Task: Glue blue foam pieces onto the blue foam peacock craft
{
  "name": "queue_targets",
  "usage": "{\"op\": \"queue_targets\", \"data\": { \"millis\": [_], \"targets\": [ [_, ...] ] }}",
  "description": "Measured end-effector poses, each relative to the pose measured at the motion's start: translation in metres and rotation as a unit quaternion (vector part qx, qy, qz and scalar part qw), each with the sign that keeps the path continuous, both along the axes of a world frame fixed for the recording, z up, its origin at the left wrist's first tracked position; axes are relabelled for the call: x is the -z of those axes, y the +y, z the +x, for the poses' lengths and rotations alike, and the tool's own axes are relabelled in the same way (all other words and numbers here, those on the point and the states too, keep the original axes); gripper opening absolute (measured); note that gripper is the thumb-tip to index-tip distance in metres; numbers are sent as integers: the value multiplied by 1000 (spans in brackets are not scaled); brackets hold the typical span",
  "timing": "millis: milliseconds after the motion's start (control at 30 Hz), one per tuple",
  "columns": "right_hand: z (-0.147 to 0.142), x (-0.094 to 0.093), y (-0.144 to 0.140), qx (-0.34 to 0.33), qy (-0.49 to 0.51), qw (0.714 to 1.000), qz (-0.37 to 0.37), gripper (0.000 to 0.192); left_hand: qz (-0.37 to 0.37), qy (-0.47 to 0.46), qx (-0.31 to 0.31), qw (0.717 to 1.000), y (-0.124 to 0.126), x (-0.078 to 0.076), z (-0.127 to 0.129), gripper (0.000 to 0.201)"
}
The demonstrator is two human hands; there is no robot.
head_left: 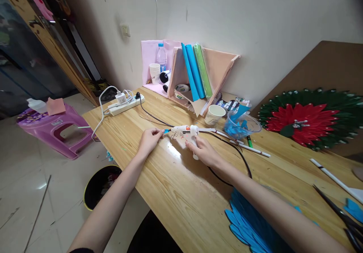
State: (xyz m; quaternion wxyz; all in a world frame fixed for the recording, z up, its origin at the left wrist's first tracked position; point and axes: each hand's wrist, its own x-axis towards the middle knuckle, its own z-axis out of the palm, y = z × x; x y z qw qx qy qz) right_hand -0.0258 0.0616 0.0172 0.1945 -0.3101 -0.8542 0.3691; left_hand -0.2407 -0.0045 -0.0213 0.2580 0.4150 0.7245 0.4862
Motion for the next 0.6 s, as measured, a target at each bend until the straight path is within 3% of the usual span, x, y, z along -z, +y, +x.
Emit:
{"op": "queue_targets", "data": {
  "millis": [600],
  "targets": [
    [2,2,0,4,-11,1000,1,31,10,-24,6,1000,-2,-6,3,36]
  ]
}}
